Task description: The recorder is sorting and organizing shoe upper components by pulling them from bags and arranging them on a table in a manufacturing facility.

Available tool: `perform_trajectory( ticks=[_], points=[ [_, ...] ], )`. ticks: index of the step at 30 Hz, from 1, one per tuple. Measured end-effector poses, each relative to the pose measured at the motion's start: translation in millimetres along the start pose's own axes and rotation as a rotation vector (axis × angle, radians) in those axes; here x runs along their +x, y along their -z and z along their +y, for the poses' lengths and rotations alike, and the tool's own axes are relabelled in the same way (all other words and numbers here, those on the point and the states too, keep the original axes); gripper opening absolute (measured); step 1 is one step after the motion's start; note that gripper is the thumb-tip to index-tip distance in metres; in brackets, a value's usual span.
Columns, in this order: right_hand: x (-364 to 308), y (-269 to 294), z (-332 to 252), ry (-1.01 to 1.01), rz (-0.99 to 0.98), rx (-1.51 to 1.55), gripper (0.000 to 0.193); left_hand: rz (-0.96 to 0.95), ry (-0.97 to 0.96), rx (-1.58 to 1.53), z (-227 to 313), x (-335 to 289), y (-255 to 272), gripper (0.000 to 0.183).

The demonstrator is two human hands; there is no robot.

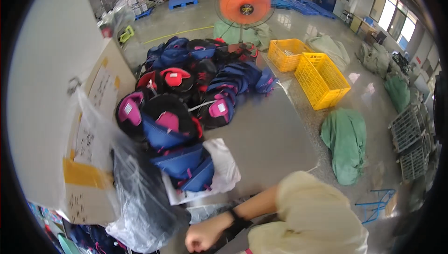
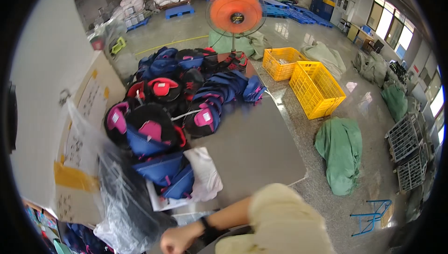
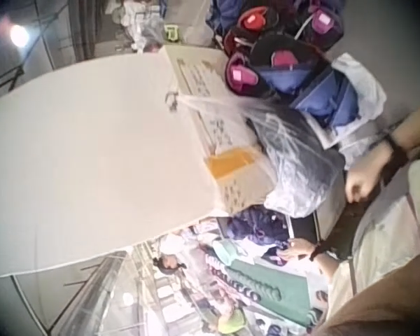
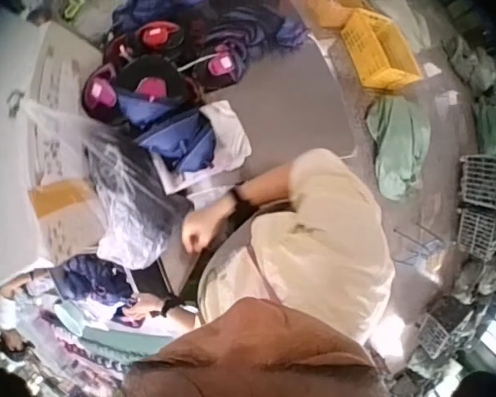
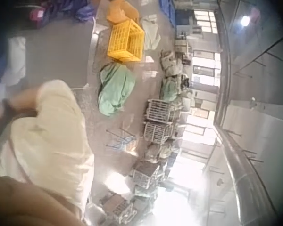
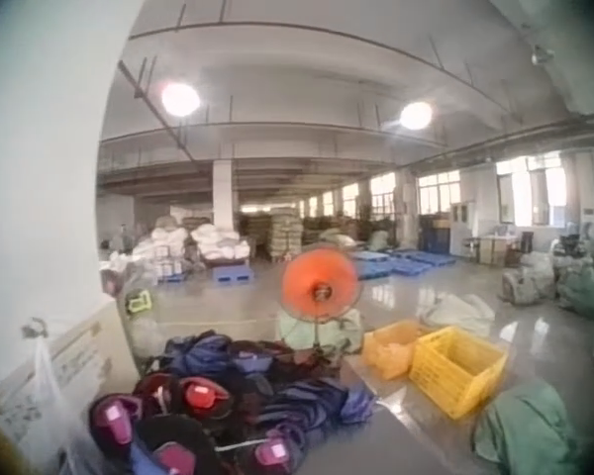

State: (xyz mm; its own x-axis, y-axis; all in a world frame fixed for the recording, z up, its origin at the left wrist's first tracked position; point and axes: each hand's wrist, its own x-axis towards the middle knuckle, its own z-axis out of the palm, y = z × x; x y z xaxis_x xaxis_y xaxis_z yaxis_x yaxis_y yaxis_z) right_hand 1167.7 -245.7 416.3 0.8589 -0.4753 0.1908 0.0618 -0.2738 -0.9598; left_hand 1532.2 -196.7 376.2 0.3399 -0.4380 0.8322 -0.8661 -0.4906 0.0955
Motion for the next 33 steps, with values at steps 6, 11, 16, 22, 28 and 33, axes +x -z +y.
perform_trajectory(
  ticks=[6, 11, 16, 22, 28, 33],
  points=[
    [-314.9, 178.0, 39.1, -0.905, 1.353, 0.046, 0.021, -0.007, -0.414, -0.862, 333.5, 3.1, 92.7, 0.018],
    [-493.8, 297.9, 125.6, -1.001, 1.565, -0.778, 0.041, -0.857, -0.803, -1.162, 596.7, -58.6, 83.0, 0.060],
    [-570.0, 365.5, 185.9, -0.788, 1.579, -0.469, 0.064, -1.148, -0.666, -0.279, 686.9, -133.7, -14.6, 0.080],
    [-603.0, 384.4, 214.1, -0.716, 1.672, -0.385, 0.023, -0.946, -0.637, -0.252, 691.1, -138.2, -6.8, 0.017],
    [-571.2, 448.2, 65.6, 0.081, 1.590, 0.033, 0.009, -0.697, -0.897, -0.880, 648.5, -114.3, 125.7, 0.011],
    [-562.1, 447.0, -21.4, 0.367, 1.401, 0.100, 0.016, -0.694, -0.392, -1.213, 545.2, -117.6, 224.2, 0.013]
  ],
)
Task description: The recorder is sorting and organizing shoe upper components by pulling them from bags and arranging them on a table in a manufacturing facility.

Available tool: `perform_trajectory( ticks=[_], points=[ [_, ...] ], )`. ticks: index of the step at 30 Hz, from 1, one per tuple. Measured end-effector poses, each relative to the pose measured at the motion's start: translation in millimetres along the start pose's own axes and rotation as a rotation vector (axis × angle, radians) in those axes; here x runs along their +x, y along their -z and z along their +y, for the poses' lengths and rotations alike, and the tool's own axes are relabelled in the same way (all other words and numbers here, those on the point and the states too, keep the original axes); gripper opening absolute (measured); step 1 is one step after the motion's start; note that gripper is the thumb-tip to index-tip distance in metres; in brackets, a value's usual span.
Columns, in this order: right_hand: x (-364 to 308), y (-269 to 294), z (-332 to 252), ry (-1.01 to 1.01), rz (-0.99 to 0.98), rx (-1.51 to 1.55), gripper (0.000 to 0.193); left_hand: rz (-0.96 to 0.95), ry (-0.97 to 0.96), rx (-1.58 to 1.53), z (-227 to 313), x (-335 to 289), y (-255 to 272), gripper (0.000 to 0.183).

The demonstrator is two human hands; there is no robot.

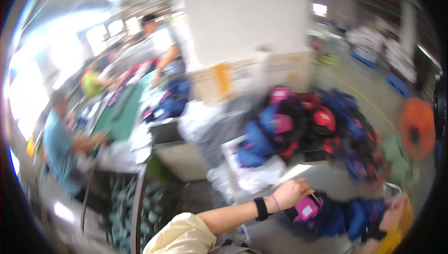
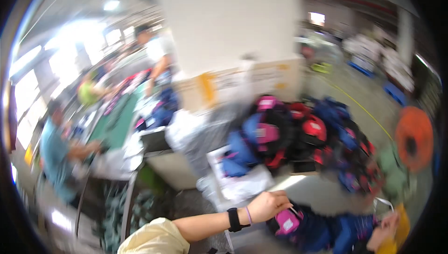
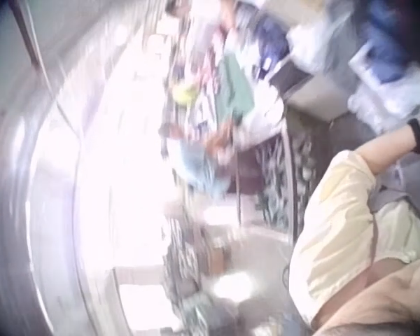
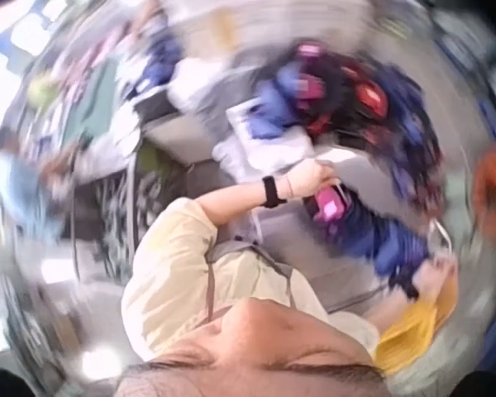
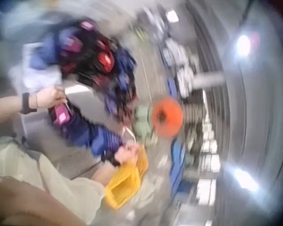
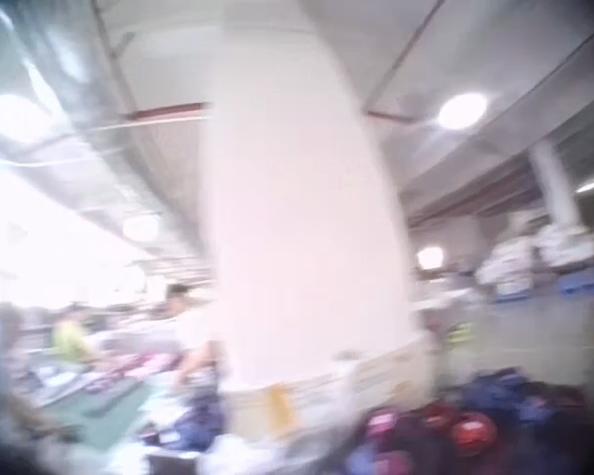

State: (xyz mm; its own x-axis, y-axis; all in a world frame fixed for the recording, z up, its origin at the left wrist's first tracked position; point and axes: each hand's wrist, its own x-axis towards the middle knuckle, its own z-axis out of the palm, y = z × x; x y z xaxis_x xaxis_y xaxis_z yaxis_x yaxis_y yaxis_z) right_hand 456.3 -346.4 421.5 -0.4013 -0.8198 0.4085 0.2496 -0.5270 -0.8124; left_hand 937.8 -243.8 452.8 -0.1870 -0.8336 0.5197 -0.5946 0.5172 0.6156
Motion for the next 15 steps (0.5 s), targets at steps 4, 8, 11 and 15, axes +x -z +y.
perform_trajectory(
  ticks=[4, 8, 11, 15],
  points=[
    [-40.4, -78.2, -38.2, -0.406, -0.330, 0.371, 0.021, 0.275, 0.168, 0.003, 46.3, -126.2, 80.6, 0.015],
    [-94.0, -173.9, -23.1, -0.537, -0.894, 0.647, 0.023, 0.503, 0.455, 0.079, 162.3, -310.6, 156.2, 0.015],
    [-214.1, -274.4, -67.3, -0.401, -1.116, 0.561, 0.033, 0.771, 0.598, 0.344, 273.7, -467.5, 164.3, 0.008],
    [-444.1, -359.1, -146.9, -0.386, -1.299, 0.492, 0.012, 1.648, 0.803, 0.079, 390.4, -635.4, 126.1, 0.025]
  ],
)
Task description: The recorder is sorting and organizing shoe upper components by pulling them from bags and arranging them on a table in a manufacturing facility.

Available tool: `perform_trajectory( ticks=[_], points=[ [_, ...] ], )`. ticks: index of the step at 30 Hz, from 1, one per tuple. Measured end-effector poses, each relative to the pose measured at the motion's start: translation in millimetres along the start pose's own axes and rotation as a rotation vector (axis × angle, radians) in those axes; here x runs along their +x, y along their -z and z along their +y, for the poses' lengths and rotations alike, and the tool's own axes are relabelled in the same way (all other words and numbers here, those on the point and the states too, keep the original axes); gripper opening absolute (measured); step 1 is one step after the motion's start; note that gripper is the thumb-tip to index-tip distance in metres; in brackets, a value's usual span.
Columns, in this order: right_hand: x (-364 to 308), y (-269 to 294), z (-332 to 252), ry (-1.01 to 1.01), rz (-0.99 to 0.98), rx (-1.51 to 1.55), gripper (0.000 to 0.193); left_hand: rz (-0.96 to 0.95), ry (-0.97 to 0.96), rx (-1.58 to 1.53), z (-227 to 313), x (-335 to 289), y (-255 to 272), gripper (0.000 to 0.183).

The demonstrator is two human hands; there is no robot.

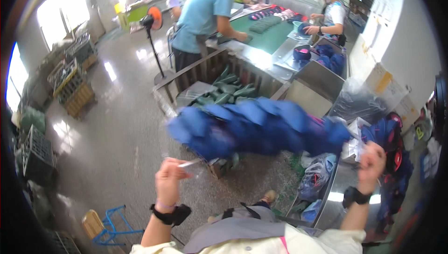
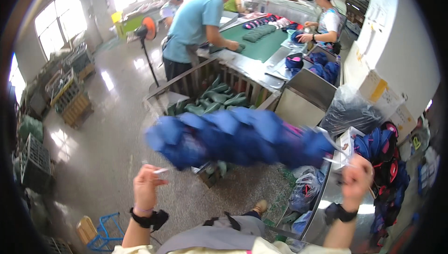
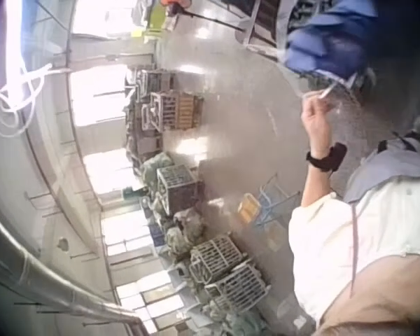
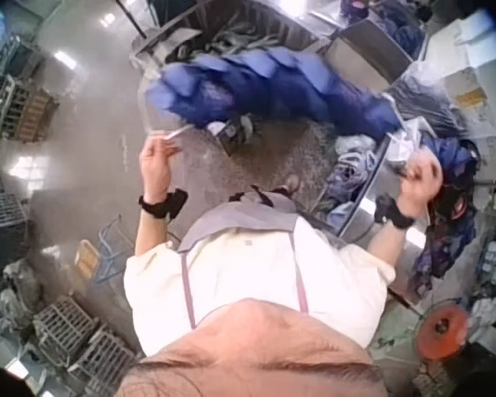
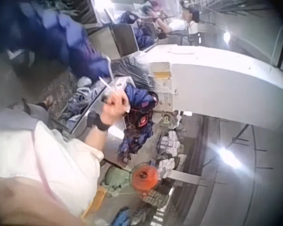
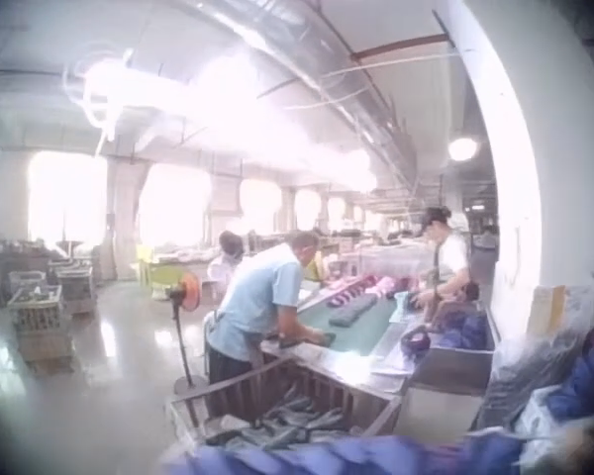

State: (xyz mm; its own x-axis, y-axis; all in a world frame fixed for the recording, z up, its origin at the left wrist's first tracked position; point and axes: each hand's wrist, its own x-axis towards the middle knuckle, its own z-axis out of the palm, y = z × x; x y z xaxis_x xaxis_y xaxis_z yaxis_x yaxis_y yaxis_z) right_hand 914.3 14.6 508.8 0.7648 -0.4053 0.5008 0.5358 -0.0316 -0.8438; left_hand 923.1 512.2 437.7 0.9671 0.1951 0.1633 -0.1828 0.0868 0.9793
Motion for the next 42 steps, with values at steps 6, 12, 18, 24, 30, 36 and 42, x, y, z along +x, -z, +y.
perform_trajectory(
  ticks=[6, 12, 18, 24, 30, 36, 42],
  points=[
    [-32.9, -340.9, 43.3, -0.327, -0.602, 0.433, 0.012, 0.489, 0.047, -0.462, -65.6, -56.9, 219.1, 0.018],
    [-81.4, -559.0, 161.6, -0.607, -1.016, 0.487, 0.018, 0.879, 0.209, -0.713, -120.3, -41.2, 346.2, 0.016],
    [-116.7, -788.0, 277.8, -0.876, -1.151, 0.545, 0.016, 1.177, 0.330, -0.780, -152.2, -12.5, 492.5, 0.020],
    [-148.0, -1014.6, 340.5, -1.306, -1.330, 0.565, 0.022, 1.296, 0.565, -0.286, -96.1, 87.2, 597.5, 0.020],
    [-170.2, -1204.8, 420.9, -1.369, -1.360, 0.443, 0.018, 1.389, 0.569, -0.337, -193.4, 172.6, 706.0, 0.016],
    [-102.5, -1386.9, 472.8, -1.211, -1.387, 0.162, 0.016, 0.942, 0.703, -0.058, -232.8, 436.2, 875.8, 0.015],
    [-0.9, -1521.5, 572.3, -1.088, -1.007, 0.209, 0.020, 0.574, 0.599, 0.207, -233.9, 723.8, 1030.8, 0.019]
  ],
)
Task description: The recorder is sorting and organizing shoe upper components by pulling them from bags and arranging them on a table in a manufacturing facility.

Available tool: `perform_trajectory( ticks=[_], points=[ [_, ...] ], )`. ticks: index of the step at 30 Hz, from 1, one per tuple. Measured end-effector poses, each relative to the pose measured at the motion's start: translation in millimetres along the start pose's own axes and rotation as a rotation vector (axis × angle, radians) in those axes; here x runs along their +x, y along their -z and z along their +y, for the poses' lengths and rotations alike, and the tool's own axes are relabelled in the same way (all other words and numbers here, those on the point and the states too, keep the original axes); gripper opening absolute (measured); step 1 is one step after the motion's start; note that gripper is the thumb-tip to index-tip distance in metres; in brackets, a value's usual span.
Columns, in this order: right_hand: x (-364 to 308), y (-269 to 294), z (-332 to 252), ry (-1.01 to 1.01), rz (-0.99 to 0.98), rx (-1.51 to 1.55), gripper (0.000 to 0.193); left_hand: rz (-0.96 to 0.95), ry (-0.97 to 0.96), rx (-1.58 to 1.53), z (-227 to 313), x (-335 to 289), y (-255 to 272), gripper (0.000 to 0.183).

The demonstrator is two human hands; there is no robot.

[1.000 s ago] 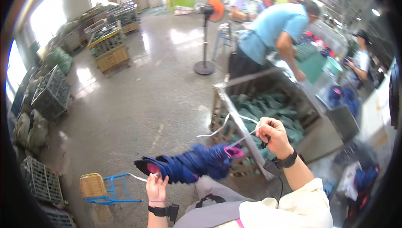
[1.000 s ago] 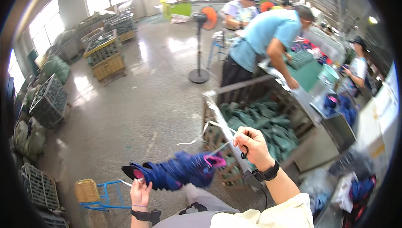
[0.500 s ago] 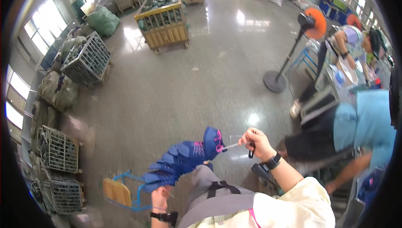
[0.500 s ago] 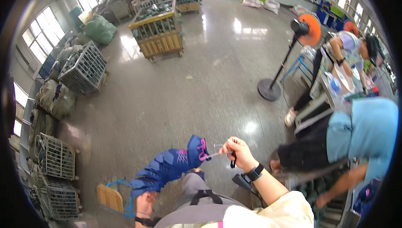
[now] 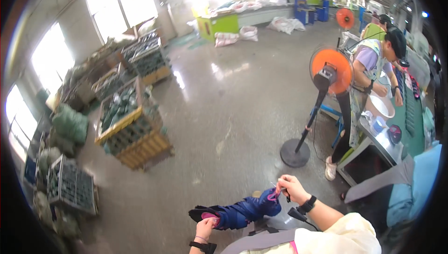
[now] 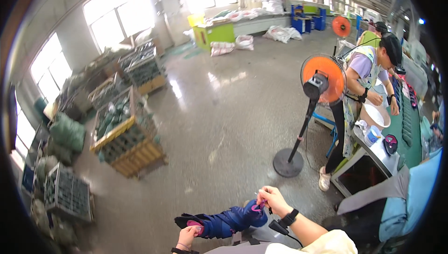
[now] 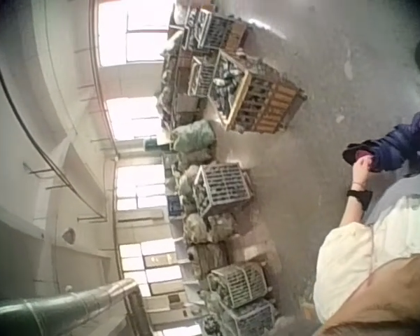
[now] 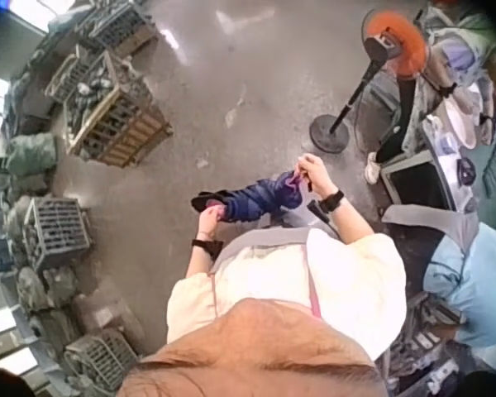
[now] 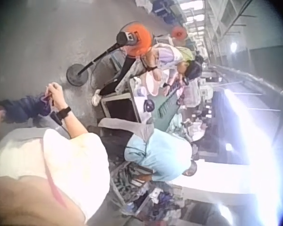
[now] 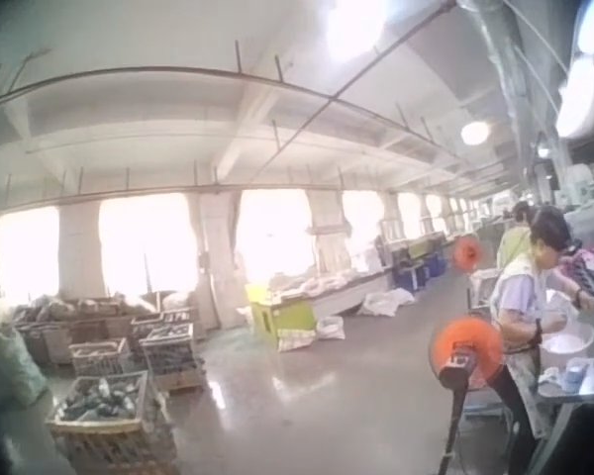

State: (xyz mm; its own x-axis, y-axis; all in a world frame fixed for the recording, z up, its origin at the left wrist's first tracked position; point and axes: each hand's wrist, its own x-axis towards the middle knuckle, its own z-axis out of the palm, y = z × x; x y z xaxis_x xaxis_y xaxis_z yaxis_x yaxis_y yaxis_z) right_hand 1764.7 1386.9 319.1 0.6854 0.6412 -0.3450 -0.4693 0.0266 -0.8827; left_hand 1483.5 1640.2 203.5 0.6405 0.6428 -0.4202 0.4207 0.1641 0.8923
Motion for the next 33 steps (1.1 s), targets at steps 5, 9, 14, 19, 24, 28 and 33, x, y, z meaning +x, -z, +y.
perform_trajectory(
  ticks=[5, 9, 14, 19, 24, 28, 33],
  points=[
    [173.8, 61.8, -35.9, -0.025, 0.103, -0.305, 0.023, -0.081, -0.117, 0.257, 131.7, 185.5, -41.0, 0.020],
    [327.9, 46.8, -95.2, 0.032, -0.079, -0.510, 0.024, -0.024, -0.151, -0.026, 225.2, 283.6, -36.1, 0.011],
    [528.2, 36.8, -172.6, 0.044, -0.394, -1.053, 0.027, 0.152, -0.144, 0.385, 245.6, 430.8, -58.2, 0.008],
    [705.8, 62.5, -181.9, -0.004, -0.736, -1.518, 0.026, 0.367, -0.336, 0.943, 282.0, 661.6, -54.9, 0.010],
    [760.3, 162.3, -293.2, -0.031, -0.453, -1.283, 0.022, -0.213, 0.413, -0.166, 432.9, 877.0, -274.3, 0.022],
    [846.0, 302.8, -331.4, -0.040, -0.029, -0.978, 0.025, -0.362, 0.183, 0.134, 561.9, 963.8, -462.7, 0.020],
    [786.5, 486.4, -491.0, 0.256, 0.567, -0.347, 0.020, -0.702, -0.300, -0.173, 707.5, 1039.6, -742.7, 0.009]
  ],
)
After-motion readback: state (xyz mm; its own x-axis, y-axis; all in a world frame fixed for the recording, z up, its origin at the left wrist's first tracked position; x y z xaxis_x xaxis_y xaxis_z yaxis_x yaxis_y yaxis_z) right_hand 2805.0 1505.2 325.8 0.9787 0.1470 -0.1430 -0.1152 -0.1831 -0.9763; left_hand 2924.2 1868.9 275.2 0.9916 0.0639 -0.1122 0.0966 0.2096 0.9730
